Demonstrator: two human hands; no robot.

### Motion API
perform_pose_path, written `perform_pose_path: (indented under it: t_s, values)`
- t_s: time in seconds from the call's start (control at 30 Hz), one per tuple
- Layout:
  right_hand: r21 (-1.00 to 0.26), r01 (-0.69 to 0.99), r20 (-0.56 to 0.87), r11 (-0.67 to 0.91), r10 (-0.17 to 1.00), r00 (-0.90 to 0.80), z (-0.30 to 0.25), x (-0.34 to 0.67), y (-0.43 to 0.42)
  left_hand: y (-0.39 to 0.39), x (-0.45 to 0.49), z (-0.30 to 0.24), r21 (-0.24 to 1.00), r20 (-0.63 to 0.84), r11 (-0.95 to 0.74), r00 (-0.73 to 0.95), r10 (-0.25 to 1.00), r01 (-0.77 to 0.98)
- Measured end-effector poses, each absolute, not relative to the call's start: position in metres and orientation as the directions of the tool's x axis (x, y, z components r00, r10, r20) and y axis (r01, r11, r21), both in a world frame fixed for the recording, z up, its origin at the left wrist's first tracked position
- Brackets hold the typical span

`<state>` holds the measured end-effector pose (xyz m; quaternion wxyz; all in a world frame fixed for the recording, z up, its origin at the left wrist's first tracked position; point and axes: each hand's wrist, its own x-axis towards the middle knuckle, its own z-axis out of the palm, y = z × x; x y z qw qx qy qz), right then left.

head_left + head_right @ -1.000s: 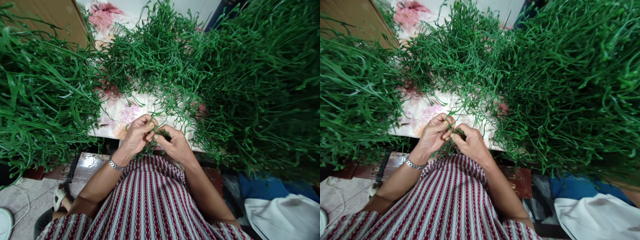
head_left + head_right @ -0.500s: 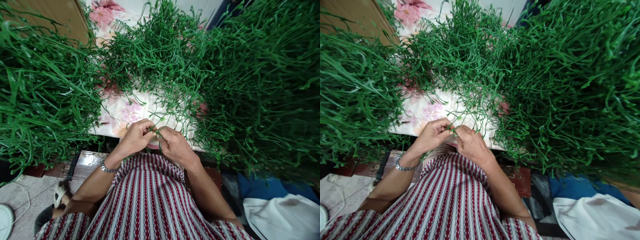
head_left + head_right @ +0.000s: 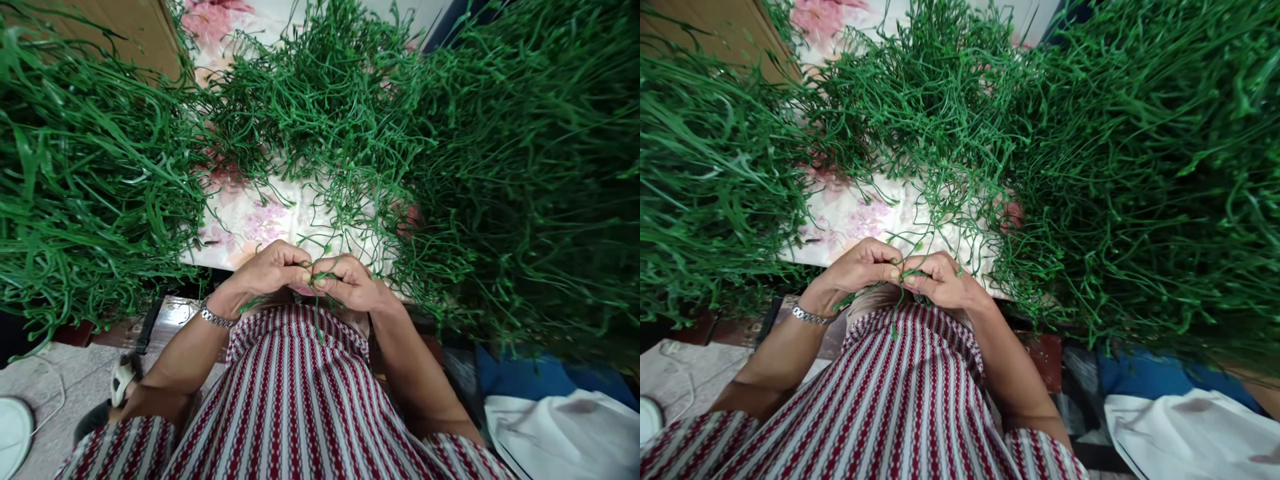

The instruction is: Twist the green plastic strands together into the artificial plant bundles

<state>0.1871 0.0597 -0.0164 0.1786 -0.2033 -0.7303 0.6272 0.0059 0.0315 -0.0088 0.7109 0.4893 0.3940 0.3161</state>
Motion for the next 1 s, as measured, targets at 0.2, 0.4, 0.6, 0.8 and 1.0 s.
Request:
perform_pose_path:
  t_s: [0.2, 0.4, 0.6, 0.8, 1.0]
  values:
    - [-0.982, -0.015, -0.071, -0.19, 0.438, -0.896, -0.024, 0.185, 0.064, 0.034, 0.003, -0.009, 0.883, -0.279, 0.441, 0.574, 0.77, -0.161]
    - [-0.974, -0.053, -0.036, -0.221, 0.381, -0.924, -0.023, 0.18, 0.069, 0.035, -0.003, -0.014, 0.859, -0.281, 0.473, 0.591, 0.756, -0.197]
    - [-0.987, -0.014, -0.055, -0.161, 0.416, -0.908, -0.018, 0.184, 0.07, 0.036, -0.005, -0.019, 0.856, -0.241, 0.439, 0.538, 0.808, -0.275]
    - [-0.985, 0.048, -0.154, -0.165, 0.715, -0.682, -0.015, 0.183, 0.062, 0.03, 0.01, -0.02, 0.964, -0.108, 0.173, 0.3, 0.948, -0.2]
    - [-0.924, -0.096, -0.252, -0.371, 0.778, -0.575, -0.02, 0.172, 0.046, 0.022, 0.027, -0.017, 0.905, 0.227, -0.206, -0.013, 0.974, 0.372]
